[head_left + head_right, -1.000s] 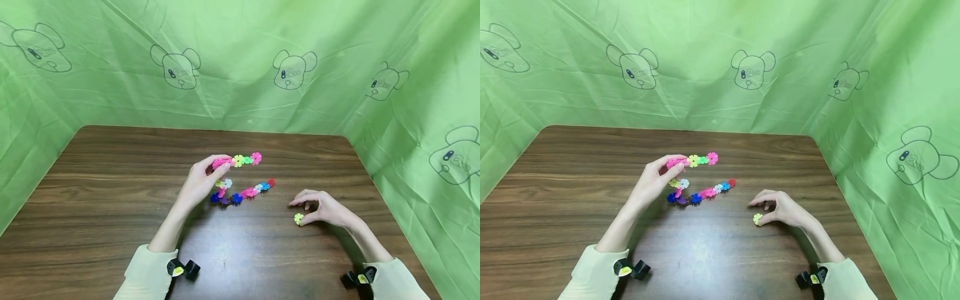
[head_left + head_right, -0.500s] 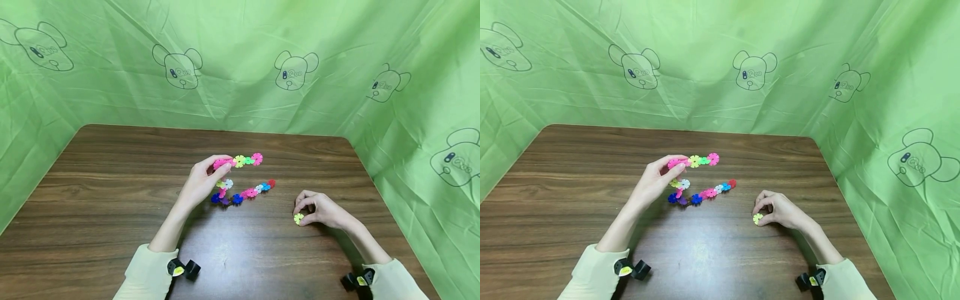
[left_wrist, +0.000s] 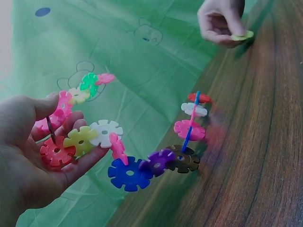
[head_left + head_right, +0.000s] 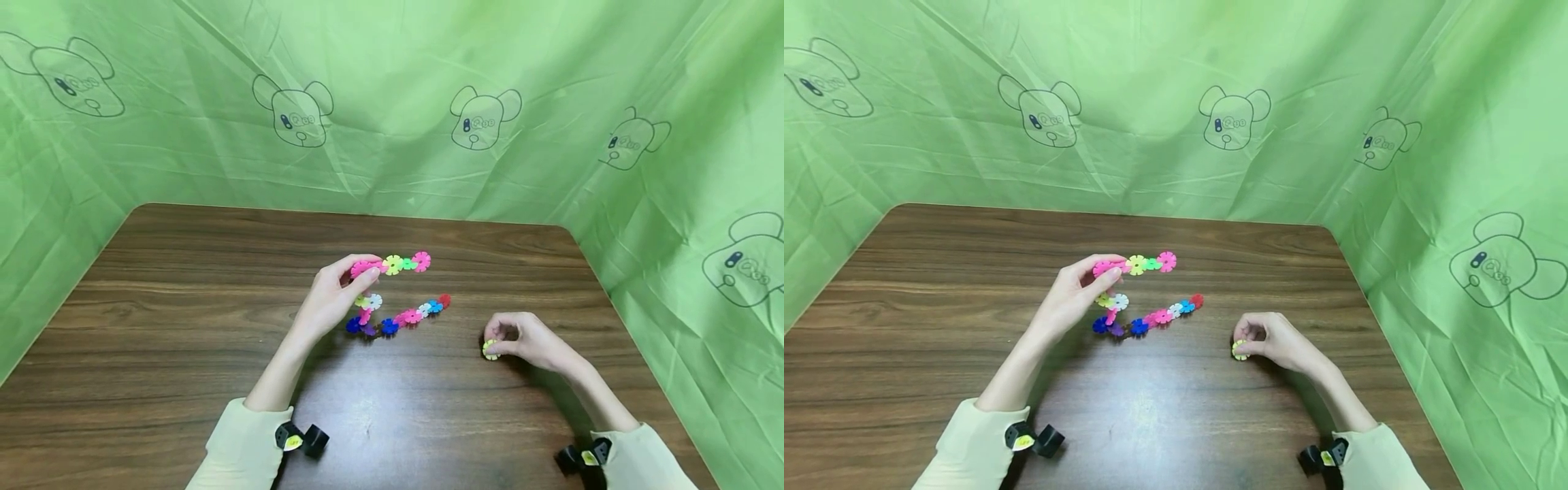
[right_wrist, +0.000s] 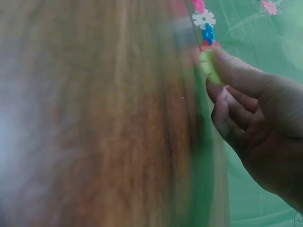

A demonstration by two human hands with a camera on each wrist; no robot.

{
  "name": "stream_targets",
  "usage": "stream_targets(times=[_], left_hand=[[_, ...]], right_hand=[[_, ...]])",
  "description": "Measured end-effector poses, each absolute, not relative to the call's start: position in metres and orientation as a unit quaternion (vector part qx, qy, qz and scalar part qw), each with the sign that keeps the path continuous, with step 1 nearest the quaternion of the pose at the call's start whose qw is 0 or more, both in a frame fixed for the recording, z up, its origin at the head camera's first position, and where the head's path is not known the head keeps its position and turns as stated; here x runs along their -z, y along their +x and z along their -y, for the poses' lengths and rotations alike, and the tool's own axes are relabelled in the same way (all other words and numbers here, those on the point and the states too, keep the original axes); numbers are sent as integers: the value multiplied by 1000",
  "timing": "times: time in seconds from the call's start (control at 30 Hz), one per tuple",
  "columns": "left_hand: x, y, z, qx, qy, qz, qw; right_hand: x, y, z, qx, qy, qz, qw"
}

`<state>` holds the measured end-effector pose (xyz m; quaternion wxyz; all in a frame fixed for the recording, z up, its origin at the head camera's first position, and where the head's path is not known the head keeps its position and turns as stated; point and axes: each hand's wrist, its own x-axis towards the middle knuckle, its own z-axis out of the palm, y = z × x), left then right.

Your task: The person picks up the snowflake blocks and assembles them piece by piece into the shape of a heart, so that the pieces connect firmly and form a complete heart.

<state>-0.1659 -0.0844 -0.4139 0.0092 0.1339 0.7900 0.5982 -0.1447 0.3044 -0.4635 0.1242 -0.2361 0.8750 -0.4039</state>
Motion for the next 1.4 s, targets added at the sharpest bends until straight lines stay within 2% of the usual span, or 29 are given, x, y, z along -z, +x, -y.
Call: stream_targets(times=[0.2,0.43,1.07,1.4], left_hand=[[413,-166,83,-596,131,-792,13],[416,-168,82,-589,136,-796,16],[416,-168,83,-591,141,-794,20],[411,-167,90,-588,145,-795,21]], right_hand=[[452,-152,-297,473,-199,-853,98],[439,-168,-273,525,-189,-829,40],[417,-192,-217,572,-166,-803,-10],[414,-196,-205,602,-199,-772,-28]])
